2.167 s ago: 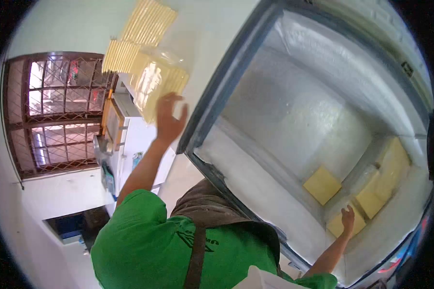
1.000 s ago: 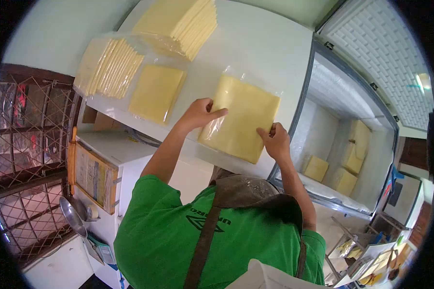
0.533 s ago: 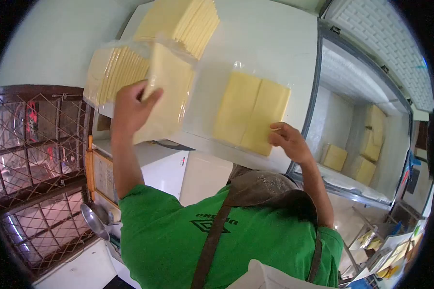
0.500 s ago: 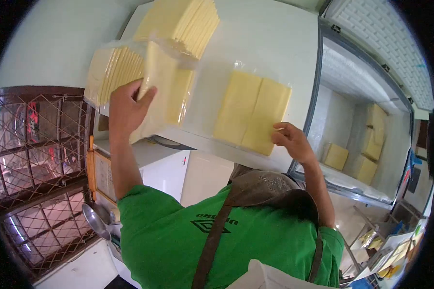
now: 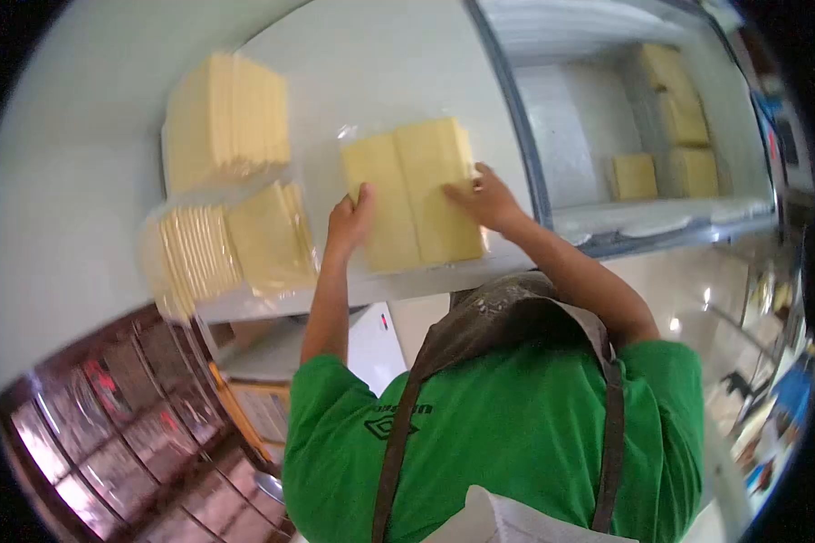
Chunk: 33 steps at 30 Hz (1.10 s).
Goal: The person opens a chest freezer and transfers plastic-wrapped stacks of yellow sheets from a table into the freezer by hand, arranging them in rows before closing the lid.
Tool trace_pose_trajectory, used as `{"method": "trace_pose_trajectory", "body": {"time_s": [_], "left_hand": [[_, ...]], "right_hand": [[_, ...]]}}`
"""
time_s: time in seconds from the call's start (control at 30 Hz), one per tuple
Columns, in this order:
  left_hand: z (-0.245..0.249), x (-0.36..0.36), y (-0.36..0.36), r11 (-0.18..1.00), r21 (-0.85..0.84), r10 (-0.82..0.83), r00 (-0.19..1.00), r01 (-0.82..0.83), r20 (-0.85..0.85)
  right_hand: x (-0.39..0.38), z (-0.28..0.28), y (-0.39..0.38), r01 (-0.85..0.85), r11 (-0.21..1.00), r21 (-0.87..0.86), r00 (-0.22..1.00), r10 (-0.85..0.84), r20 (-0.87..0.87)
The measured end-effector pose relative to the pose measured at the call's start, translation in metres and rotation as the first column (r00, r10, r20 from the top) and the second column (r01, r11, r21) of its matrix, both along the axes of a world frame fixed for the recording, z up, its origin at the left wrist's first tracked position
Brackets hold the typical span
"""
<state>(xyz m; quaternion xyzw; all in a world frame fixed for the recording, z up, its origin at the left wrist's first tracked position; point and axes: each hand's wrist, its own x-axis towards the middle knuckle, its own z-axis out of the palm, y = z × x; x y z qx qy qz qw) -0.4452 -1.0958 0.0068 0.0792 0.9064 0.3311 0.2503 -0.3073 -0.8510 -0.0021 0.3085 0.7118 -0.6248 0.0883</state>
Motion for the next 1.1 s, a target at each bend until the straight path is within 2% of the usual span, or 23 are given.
{"method": "trace_pose_trajectory", "body": {"time_s": [0.03, 0.07, 0.13, 0.17, 0.23, 0.27, 0.33, 0.37, 0.43, 0.47, 0.53, 0.57, 0.63, 0.73, 0.83, 0.9, 0.97, 1.0, 1.1], "left_hand": [[-0.001, 0.0, 0.015, 0.998, 0.043, 0.05, 0.999, -0.05, -0.016], [0.002, -0.003, 0.027, 0.999, 0.039, -0.006, 1.0, 0.006, -0.016], [0.009, -0.006, 0.041, 0.934, 0.118, 0.293, 0.913, -0.337, 0.284], [0.004, -0.01, 0.042, 0.95, 0.106, 0.254, 0.925, -0.293, 0.284], [-0.016, -0.021, 0.037, 0.772, 0.429, 0.141, 0.784, -0.469, 0.604], [-0.014, -0.021, 0.035, 0.791, 0.419, 0.122, 0.787, -0.445, 0.605], [-0.007, -0.018, 0.039, 0.71, 0.546, -0.056, 0.736, -0.445, 0.674], [-0.005, -0.013, 0.043, 0.723, 0.543, -0.071, 0.736, -0.427, 0.674], [-0.002, 0.0, 0.05, 0.664, 0.581, 0.069, 0.813, -0.47, 0.578], [0.003, 0.005, 0.053, 0.673, 0.573, 0.068, 0.811, -0.467, 0.581], [0.012, 0.017, 0.061, 0.607, 0.636, -0.079, 0.76, -0.476, 0.644], [0.013, 0.022, 0.068, 0.607, 0.635, -0.075, 0.761, -0.478, 0.645], [0.013, 0.03, 0.088, 0.775, 0.457, 0.106, 0.802, -0.437, 0.588], [0.018, 0.049, 0.132, 0.769, 0.474, 0.023, 0.759, -0.429, 0.65], [0.029, 0.068, 0.201, 0.781, 0.407, 0.087, 0.727, -0.475, 0.681], [0.037, 0.084, 0.261, 0.755, 0.418, 0.071, 0.697, -0.505, 0.713], [0.037, 0.106, 0.328, 0.712, 0.43, 0.068, 0.665, -0.555, 0.744], [0.036, 0.115, 0.362, 0.693, 0.4, 0.119, 0.642, -0.6, 0.758], [-0.023, 0.131, 0.468, 0.643, 0.395, 0.14, 0.608, -0.656, 0.782]], "right_hand": [[-0.005, 0.003, -0.003, 0.04, 0.997, 0.069, 0.997, -0.044, 0.065], [-0.009, 0.008, 0.0, 0.096, 0.993, 0.065, 0.993, -0.1, 0.064], [-0.014, 0.017, 0.011, 0.054, 0.998, -0.022, 0.981, -0.049, 0.188], [-0.018, 0.014, 0.014, 0.101, 0.994, -0.033, 0.977, -0.093, 0.192], [-0.023, 0.006, 0.02, -0.016, 0.979, -0.205, 0.972, 0.063, 0.228], [-0.024, 0.007, 0.017, 0.017, 0.976, -0.215, 0.973, 0.034, 0.23], [-0.024, 0.01, 0.02, -0.191, 0.981, -0.023, 0.948, 0.191, 0.255], [-0.019, 0.009, 0.019, -0.167, 0.986, -0.028, 0.953, 0.168, 0.252], [-0.004, 0.005, 0.015, -0.059, 0.998, 0.01, 0.992, 0.057, 0.115], [0.005, 0.011, 0.019, -0.063, 0.994, -0.088, 0.997, 0.067, 0.042], [0.012, 0.006, 0.023, -0.041, 0.992, -0.121, 0.996, 0.049, 0.07], [0.014, 0.006, 0.028, -0.025, 0.99, -0.138, 0.995, 0.038, 0.092], [0.022, 0.002, 0.046, -0.026, 0.986, -0.166, 0.992, 0.046, 0.117], [0.041, 0.015, 0.106, -0.033, 0.977, -0.209, 0.984, 0.068, 0.162], [0.059, 0.016, 0.178, -0.035, 0.97, -0.239, 0.977, 0.084, 0.196], [0.072, 0.021, 0.243, -0.071, 0.94, -0.332, 0.99, 0.106, 0.089], [0.07, -0.005, 0.302, -0.104, 0.938, -0.331, 0.987, 0.139, 0.083], [0.07, -0.018, 0.335, -0.121, 0.933, -0.339, 0.987, 0.148, 0.057], [0.073, -0.06, 0.437, -0.178, 0.967, -0.182, 0.974, 0.2, 0.111]]}}
